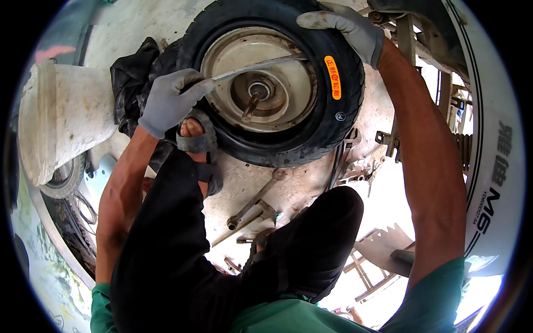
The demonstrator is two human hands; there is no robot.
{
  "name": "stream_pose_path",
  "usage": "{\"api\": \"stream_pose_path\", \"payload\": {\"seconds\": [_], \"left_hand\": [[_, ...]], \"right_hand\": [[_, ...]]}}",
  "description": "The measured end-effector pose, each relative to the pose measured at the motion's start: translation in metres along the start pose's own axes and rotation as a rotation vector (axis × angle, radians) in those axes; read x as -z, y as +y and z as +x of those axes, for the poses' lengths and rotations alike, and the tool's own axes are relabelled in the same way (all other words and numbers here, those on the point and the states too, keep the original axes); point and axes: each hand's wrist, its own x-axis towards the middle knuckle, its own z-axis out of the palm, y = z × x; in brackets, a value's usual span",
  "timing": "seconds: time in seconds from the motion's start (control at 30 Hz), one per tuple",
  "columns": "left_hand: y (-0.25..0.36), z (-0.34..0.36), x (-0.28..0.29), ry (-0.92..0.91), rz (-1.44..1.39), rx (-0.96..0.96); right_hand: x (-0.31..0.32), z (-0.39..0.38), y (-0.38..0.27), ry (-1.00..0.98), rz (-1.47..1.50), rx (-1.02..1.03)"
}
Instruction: The person mounts a small tire onto a scooter wheel rim using a metal tire lever. They repeatedly pry the tire bead over the rim edge and rotate the tire to seat it around the circumference.
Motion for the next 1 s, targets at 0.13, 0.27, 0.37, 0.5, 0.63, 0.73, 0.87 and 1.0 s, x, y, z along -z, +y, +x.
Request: {"api": "stream_pose_path", "payload": {"seconds": [0.13, 0.27, 0.37, 0.5, 0.63, 0.73, 0.87, 1.0], "left_hand": [[0.01, 0.0, -0.009, 0.011, -0.051, -0.019], [0.018, 0.005, -0.02, 0.007, 0.044, -0.127], [0.016, 0.002, -0.011, -0.009, 0.048, -0.079], [0.012, -0.006, 0.0, 0.014, 0.094, -0.065], [0.007, -0.004, -0.005, 0.072, 0.111, -0.171], [0.005, -0.001, -0.007, 0.053, 0.096, -0.112], [-0.002, 0.005, -0.005, 0.07, 0.107, -0.163], [-0.011, 0.009, -0.008, 0.118, 0.138, -0.222]], "right_hand": [[-0.001, -0.001, -0.001, 0.041, -0.022, -0.043], [-0.001, -0.001, 0.003, 0.058, 0.017, 0.0], [0.003, 0.0, 0.006, 0.072, -0.057, -0.017], [0.016, 0.002, 0.019, 0.061, -0.047, -0.021], [0.049, 0.015, 0.04, 0.04, -0.122, 0.041], [0.074, 0.03, 0.052, 0.042, -0.19, 0.088], [0.08, 0.022, 0.045, 0.062, -0.268, 0.081], [0.056, 0.01, 0.026, 0.098, -0.253, 0.088]]}}
